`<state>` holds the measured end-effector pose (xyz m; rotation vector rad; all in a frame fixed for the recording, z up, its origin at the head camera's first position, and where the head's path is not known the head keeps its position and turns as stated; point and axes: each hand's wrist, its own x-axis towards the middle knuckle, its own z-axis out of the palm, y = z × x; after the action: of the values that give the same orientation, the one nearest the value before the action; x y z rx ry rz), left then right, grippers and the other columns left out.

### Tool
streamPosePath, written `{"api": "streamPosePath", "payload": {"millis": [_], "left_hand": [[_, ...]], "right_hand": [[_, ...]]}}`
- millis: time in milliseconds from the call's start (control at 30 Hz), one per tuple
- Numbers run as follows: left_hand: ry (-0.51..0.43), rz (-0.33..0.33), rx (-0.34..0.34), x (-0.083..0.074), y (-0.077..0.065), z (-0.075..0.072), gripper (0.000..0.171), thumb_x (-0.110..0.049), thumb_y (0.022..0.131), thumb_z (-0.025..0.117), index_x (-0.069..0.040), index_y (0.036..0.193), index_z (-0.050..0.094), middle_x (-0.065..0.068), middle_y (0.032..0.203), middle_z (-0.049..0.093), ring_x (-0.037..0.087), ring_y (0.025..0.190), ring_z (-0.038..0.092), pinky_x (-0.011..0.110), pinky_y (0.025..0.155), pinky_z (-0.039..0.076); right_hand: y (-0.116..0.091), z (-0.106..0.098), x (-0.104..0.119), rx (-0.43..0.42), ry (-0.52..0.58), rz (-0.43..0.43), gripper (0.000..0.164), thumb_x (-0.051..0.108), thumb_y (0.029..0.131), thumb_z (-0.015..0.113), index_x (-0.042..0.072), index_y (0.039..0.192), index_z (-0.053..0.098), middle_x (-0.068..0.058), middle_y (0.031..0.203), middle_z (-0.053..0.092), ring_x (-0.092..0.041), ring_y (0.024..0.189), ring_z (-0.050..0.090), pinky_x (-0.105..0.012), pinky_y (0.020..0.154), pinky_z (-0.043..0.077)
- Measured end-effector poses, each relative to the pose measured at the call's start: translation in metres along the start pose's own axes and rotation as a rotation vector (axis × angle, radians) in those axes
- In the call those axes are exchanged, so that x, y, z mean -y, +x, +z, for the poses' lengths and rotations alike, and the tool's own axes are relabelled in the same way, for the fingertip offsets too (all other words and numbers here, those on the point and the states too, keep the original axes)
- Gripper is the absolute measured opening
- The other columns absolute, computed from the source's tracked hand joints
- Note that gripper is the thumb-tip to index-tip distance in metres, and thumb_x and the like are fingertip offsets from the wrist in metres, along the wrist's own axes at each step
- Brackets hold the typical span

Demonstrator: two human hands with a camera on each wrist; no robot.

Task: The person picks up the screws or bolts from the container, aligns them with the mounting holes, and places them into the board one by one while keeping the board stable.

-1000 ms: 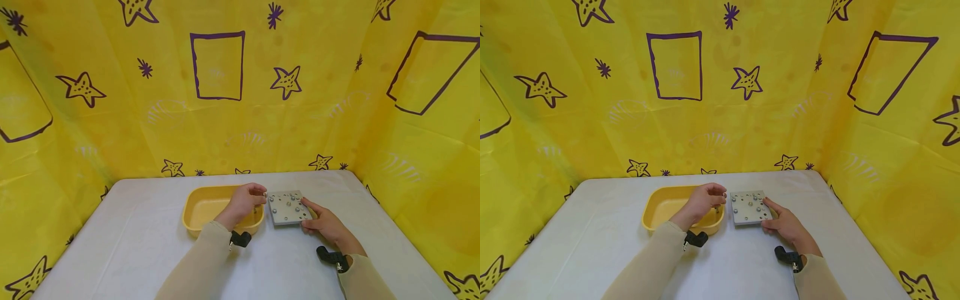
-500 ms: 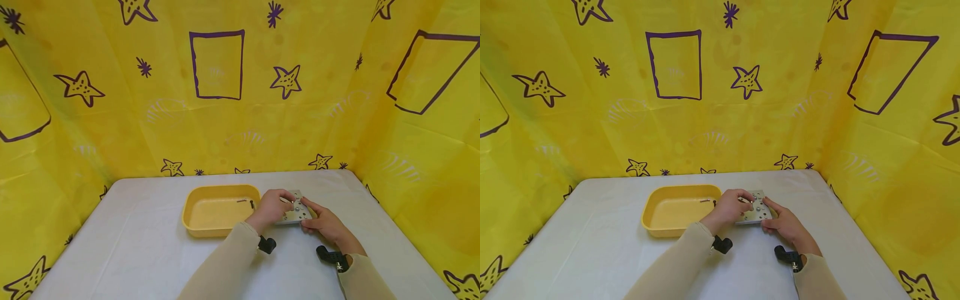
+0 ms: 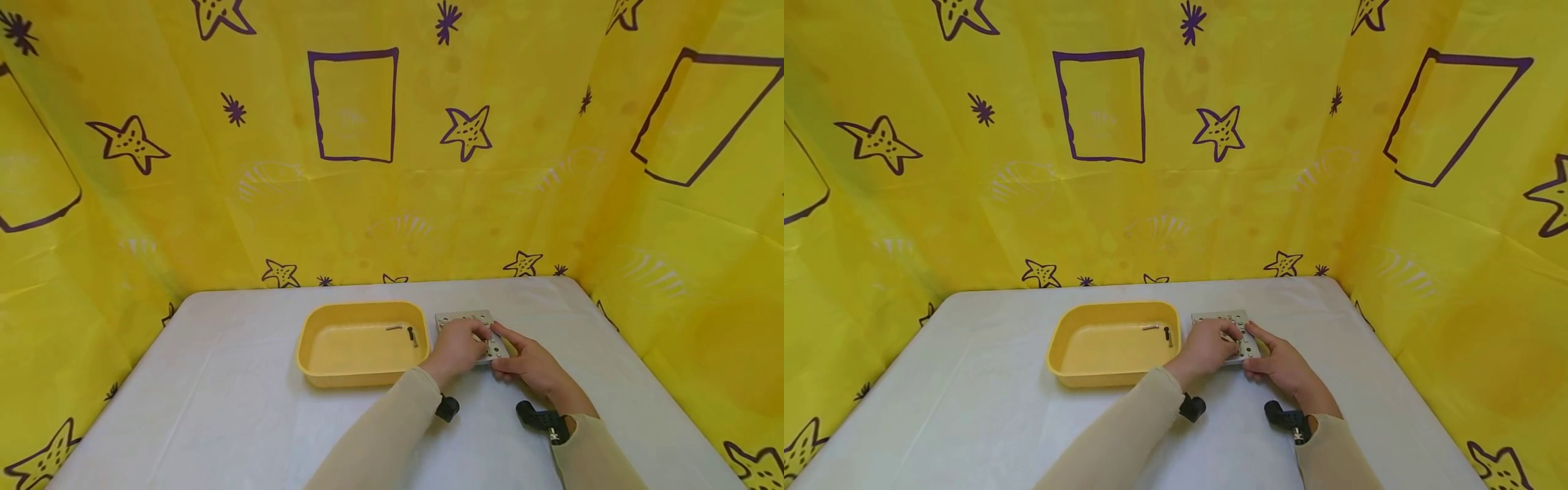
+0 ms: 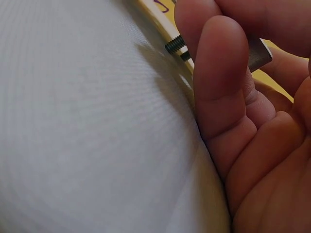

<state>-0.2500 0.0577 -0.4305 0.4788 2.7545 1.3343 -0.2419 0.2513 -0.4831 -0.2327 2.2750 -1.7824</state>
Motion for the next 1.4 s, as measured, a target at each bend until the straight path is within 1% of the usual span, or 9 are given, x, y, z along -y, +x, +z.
{"api": "streamPosePath", "payload": {"millis": [67,200,433,567,733,933,1100,1300,1400], "left_hand": [[0.019,0.010,0.005,0.0013,0.0013,0.0024,0.013,-0.007,0.087,0.076,-0.019,0.091,0.075,-0.013,0.091,0.065,0.007,0.081,0.054,0.021,0.066,0.045],[0.082,0.058,0.000,0.0037,0.0042,0.0062,0.012,-0.008,0.087,0.076,-0.019,0.092,0.075,-0.014,0.088,0.066,0.005,0.081,0.055,0.019,0.072,0.046],[0.154,0.112,0.014,0.0040,0.0048,0.0091,0.010,-0.011,0.091,0.072,-0.019,0.094,0.075,-0.014,0.093,0.066,0.004,0.094,0.058,0.021,0.088,0.046],[0.176,0.126,0.012,0.0029,0.0035,0.0091,0.010,-0.010,0.091,0.071,-0.019,0.093,0.075,-0.014,0.095,0.066,0.005,0.099,0.059,0.022,0.092,0.045],[0.188,0.140,0.031,0.0016,0.0027,0.0078,0.012,-0.009,0.091,0.071,-0.019,0.094,0.076,-0.014,0.094,0.066,0.004,0.094,0.058,0.021,0.089,0.045],[0.232,0.185,0.047,0.0001,0.0025,0.0057,0.013,-0.008,0.090,0.070,-0.018,0.095,0.077,-0.012,0.091,0.065,0.004,0.087,0.056,0.019,0.083,0.045],[0.240,0.191,0.049,-0.0001,0.0021,0.0056,0.014,-0.007,0.090,0.068,-0.017,0.095,0.077,-0.013,0.090,0.065,0.004,0.087,0.056,0.018,0.082,0.045],[0.220,0.178,0.053,-0.0001,0.0025,0.0060,0.014,-0.007,0.090,0.068,-0.017,0.094,0.077,-0.013,0.090,0.064,0.004,0.086,0.055,0.018,0.081,0.045],[0.159,0.155,0.047,0.0000,0.0005,0.0052,0.014,-0.007,0.091,0.068,-0.017,0.095,0.077,-0.013,0.093,0.065,0.004,0.086,0.056,0.019,0.081,0.045]], "right_hand": [[0.0000,-0.0005,0.0001,-0.001,-0.003,0.003,0.083,0.012,0.088,0.077,0.013,0.157,0.031,-0.017,0.077,0.065,-0.026,0.066,0.062,-0.033,0.064,0.055],[0.0003,-0.0005,0.0002,-0.003,-0.009,0.004,0.082,0.011,0.088,0.076,0.014,0.157,0.032,-0.017,0.080,0.065,-0.028,0.067,0.063,-0.033,0.064,0.055],[0.0007,0.0002,0.0002,-0.006,0.011,-0.009,0.082,0.010,0.087,0.077,0.012,0.156,0.033,-0.019,0.104,0.062,-0.029,0.068,0.063,-0.034,0.064,0.055],[0.0001,0.0005,0.0012,-0.001,0.023,-0.018,0.082,0.008,0.087,0.076,0.010,0.156,0.033,-0.020,0.110,0.060,-0.028,0.068,0.063,-0.034,0.064,0.055],[-0.0012,0.0001,0.0026,0.015,0.034,-0.027,0.082,0.007,0.087,0.075,0.009,0.156,0.032,-0.021,0.108,0.060,-0.027,0.068,0.063,-0.033,0.064,0.055],[-0.0029,0.0004,0.0057,0.027,0.042,-0.032,0.082,0.006,0.088,0.074,0.008,0.157,0.029,-0.020,0.097,0.063,-0.026,0.067,0.063,-0.032,0.063,0.055],[-0.0027,0.0002,0.0060,0.024,0.027,-0.015,0.082,0.007,0.089,0.074,0.010,0.157,0.029,-0.018,0.087,0.064,-0.026,0.067,0.062,-0.032,0.064,0.055],[-0.0026,-0.0004,0.0048,0.031,0.031,-0.032,0.082,0.007,0.089,0.074,0.009,0.157,0.028,-0.019,0.089,0.064,-0.026,0.067,0.062,-0.032,0.063,0.055],[-0.0022,-0.0003,0.0041,0.028,0.033,-0.034,0.082,0.006,0.089,0.074,0.009,0.157,0.029,-0.019,0.092,0.064,-0.026,0.067,0.062,-0.032,0.063,0.055]]}}
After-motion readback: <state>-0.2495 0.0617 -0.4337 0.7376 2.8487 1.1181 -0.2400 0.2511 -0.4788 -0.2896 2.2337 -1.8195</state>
